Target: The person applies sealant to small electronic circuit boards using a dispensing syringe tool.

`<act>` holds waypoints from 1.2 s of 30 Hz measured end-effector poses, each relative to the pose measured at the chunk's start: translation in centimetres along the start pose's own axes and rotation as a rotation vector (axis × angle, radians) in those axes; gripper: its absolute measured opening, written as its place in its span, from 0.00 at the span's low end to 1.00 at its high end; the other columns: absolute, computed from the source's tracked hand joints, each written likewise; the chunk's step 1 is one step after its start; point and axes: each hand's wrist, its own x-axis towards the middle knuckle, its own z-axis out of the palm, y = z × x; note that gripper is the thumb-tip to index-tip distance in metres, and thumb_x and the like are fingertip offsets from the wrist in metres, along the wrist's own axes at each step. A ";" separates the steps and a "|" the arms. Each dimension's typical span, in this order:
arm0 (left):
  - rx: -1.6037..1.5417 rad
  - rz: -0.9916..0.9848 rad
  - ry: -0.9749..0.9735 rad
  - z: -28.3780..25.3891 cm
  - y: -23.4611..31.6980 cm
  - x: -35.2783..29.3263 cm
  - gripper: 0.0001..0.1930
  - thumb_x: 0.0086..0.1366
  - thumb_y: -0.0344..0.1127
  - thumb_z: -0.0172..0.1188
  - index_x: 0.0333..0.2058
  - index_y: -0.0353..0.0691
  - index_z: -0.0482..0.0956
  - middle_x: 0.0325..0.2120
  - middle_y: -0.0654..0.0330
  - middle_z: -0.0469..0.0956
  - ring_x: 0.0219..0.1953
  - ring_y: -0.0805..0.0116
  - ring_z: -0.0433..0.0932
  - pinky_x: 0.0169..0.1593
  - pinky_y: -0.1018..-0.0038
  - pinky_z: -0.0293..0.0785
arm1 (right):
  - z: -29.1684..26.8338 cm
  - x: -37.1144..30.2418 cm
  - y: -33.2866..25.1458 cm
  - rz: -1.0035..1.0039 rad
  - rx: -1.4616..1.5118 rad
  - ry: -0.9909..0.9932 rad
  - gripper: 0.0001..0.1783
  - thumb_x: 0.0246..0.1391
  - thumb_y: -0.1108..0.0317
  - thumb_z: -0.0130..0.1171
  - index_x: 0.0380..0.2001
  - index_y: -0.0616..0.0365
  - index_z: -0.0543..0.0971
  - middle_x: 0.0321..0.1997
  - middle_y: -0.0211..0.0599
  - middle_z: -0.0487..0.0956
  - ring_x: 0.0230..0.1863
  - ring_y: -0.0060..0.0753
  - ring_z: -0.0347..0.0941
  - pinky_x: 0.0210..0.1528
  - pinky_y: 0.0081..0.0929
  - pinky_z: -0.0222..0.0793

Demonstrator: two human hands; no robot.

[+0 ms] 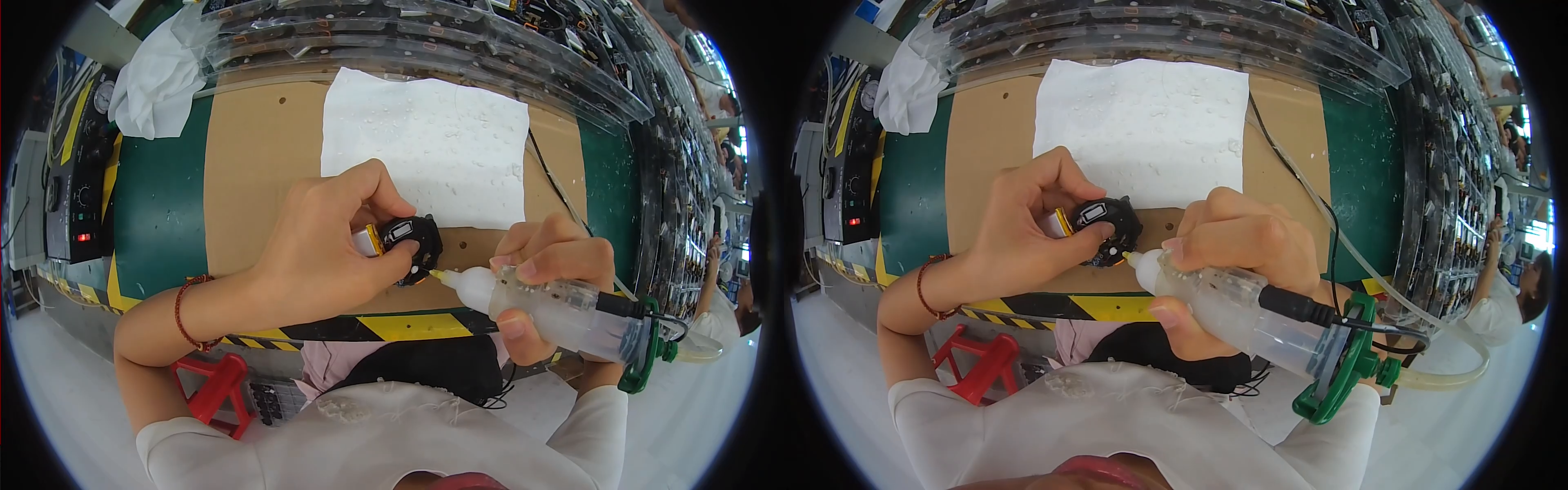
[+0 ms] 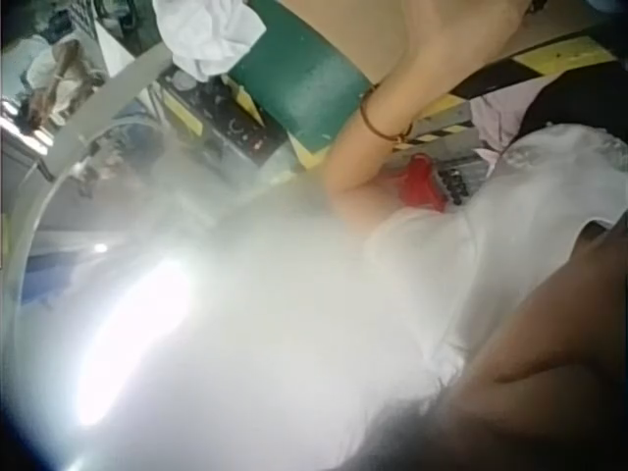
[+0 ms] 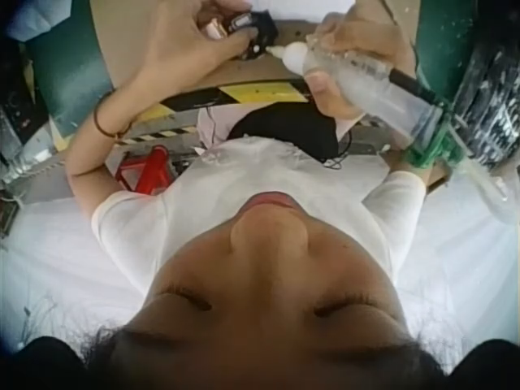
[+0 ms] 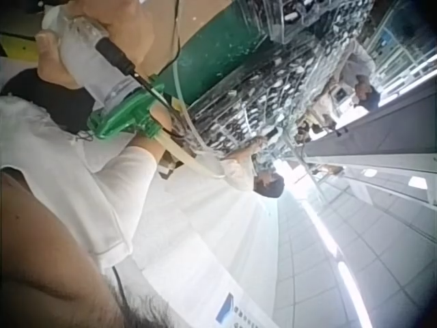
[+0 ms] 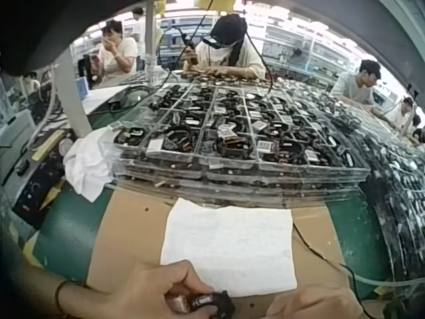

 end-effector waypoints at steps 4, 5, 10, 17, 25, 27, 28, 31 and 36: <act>-0.038 -0.008 0.035 0.0 0.1 0.0 0.10 0.45 0.23 0.60 0.26 0.29 0.68 0.21 0.56 0.75 0.27 0.74 0.76 0.29 0.78 0.72 | 0.1 0.0 0.2 -0.005 0.051 -0.014 0.21 0.35 0.67 0.65 0.32 0.63 0.67 0.19 0.36 0.66 0.16 0.29 0.67 0.15 0.20 0.61; -0.038 -0.007 0.034 0.0 0.2 0.0 0.10 0.45 0.23 0.60 0.26 0.29 0.68 0.21 0.56 0.75 0.27 0.74 0.76 0.29 0.78 0.72 | 0.1 0.0 0.1 -0.006 0.059 -0.023 0.21 0.35 0.68 0.65 0.32 0.63 0.67 0.19 0.37 0.66 0.16 0.29 0.66 0.16 0.20 0.61; -0.017 -0.001 0.024 0.0 0.2 0.0 0.10 0.46 0.23 0.60 0.27 0.29 0.68 0.22 0.55 0.76 0.28 0.73 0.77 0.31 0.78 0.73 | -0.3 0.1 0.0 -0.003 0.074 -0.033 0.21 0.35 0.69 0.65 0.32 0.63 0.67 0.19 0.37 0.66 0.16 0.29 0.66 0.16 0.21 0.61; -0.024 0.011 0.026 -0.1 0.1 0.0 0.10 0.46 0.23 0.60 0.27 0.29 0.69 0.22 0.55 0.76 0.28 0.73 0.77 0.30 0.78 0.73 | -0.1 0.0 0.1 -0.001 0.091 -0.038 0.22 0.35 0.70 0.65 0.33 0.64 0.66 0.20 0.38 0.66 0.16 0.29 0.64 0.17 0.22 0.62; 0.041 0.013 -0.025 -0.1 0.2 0.0 0.11 0.48 0.20 0.60 0.30 0.33 0.68 0.25 0.63 0.75 0.29 0.83 0.74 0.19 0.89 0.63 | -0.3 -0.1 -0.2 -0.001 0.087 0.092 0.22 0.37 0.70 0.65 0.33 0.63 0.64 0.21 0.37 0.65 0.19 0.27 0.65 0.25 0.22 0.67; 0.043 0.024 -0.004 -0.1 0.2 0.0 0.10 0.47 0.21 0.60 0.28 0.31 0.69 0.24 0.58 0.76 0.29 0.75 0.77 0.25 0.83 0.68 | -0.3 0.0 -0.3 0.051 -0.005 0.080 0.22 0.37 0.71 0.64 0.33 0.63 0.64 0.22 0.37 0.65 0.20 0.26 0.65 0.26 0.22 0.67; 0.044 0.037 0.014 -0.2 0.2 0.0 0.09 0.45 0.23 0.60 0.26 0.29 0.70 0.23 0.53 0.76 0.29 0.67 0.79 0.31 0.77 0.73 | -0.3 0.0 -0.3 0.051 -0.005 0.080 0.22 0.37 0.71 0.64 0.33 0.63 0.64 0.22 0.37 0.65 0.20 0.26 0.65 0.26 0.22 0.67; 0.061 0.002 0.010 -0.2 0.7 0.0 0.09 0.45 0.23 0.60 0.26 0.29 0.70 0.23 0.53 0.76 0.29 0.68 0.79 0.32 0.77 0.74 | -0.3 0.1 -0.3 0.064 -0.048 0.041 0.22 0.37 0.71 0.64 0.34 0.62 0.63 0.22 0.37 0.65 0.20 0.27 0.65 0.26 0.21 0.67; 0.049 0.005 0.003 0.0 0.6 -0.1 0.09 0.45 0.23 0.60 0.27 0.29 0.70 0.23 0.53 0.76 0.29 0.68 0.79 0.32 0.77 0.74 | -0.1 -0.1 0.0 0.077 -0.062 0.055 0.22 0.37 0.71 0.64 0.33 0.60 0.63 0.21 0.37 0.66 0.19 0.27 0.65 0.22 0.19 0.62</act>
